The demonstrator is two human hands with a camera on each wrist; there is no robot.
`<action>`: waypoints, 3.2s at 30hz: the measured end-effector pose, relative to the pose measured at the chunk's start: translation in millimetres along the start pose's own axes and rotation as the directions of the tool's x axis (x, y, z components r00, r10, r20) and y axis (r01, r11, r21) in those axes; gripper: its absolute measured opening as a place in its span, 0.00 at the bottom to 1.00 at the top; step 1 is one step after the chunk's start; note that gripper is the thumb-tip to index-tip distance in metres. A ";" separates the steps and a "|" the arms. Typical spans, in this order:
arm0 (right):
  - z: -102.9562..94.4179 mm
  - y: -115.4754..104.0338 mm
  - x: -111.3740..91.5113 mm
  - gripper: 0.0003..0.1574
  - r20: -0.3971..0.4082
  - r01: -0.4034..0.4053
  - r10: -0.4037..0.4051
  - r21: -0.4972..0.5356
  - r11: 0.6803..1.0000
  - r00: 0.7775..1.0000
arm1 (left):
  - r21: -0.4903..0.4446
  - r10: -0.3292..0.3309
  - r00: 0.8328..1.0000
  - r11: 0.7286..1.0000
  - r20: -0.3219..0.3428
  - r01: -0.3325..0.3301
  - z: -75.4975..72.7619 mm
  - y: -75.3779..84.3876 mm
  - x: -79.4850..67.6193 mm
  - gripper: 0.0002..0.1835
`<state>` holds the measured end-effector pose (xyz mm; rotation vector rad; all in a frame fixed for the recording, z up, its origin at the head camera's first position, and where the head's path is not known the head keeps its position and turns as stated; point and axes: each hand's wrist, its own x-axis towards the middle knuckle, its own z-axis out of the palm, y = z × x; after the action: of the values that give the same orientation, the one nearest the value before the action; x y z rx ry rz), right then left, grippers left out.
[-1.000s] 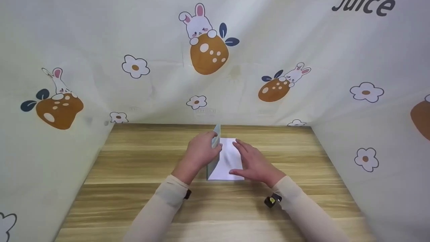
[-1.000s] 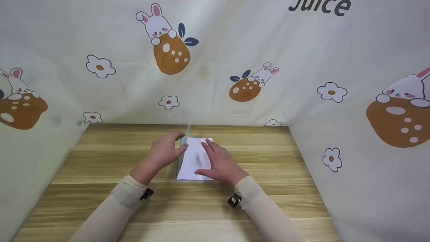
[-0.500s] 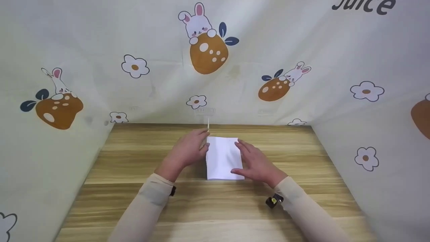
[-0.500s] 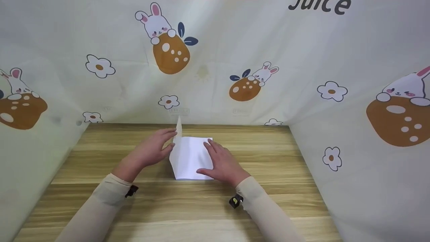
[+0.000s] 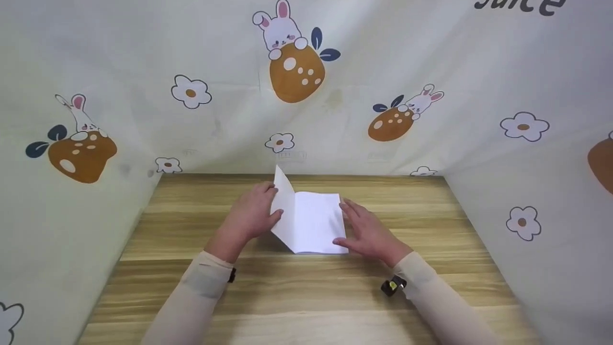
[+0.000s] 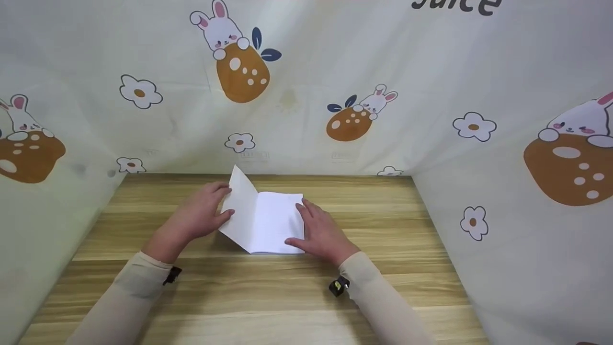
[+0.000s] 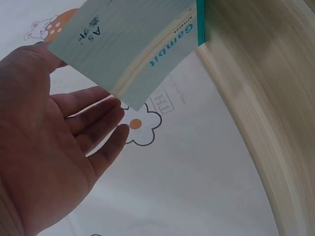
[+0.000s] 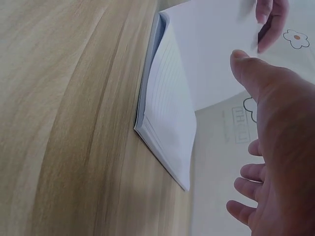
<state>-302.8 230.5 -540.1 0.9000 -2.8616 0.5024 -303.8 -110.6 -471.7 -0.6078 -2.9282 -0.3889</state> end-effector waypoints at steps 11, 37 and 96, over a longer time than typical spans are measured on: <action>0.0 0.4 -2.2 0.63 0.006 -0.035 0.035 -0.002 0.999 0.999 | 0.163 -0.085 0.996 0.983 0.012 0.082 13.9 -4.2 -12.6 0.37; 0.8 1.8 -7.2 0.64 0.017 -0.052 0.052 0.032 0.998 0.999 | -0.085 -0.049 0.970 0.994 0.238 0.071 68.6 -28.1 -6.5 0.39; 44.1 -13.4 8.8 0.58 0.110 -0.074 0.085 -0.102 0.992 0.990 | -0.107 -0.090 0.942 0.986 0.325 0.131 86.5 -28.9 -9.7 0.47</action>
<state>-302.1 200.4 -576.1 0.8274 -3.0048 0.3248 -312.7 -116.0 -562.9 -0.5707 -3.2786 -0.5400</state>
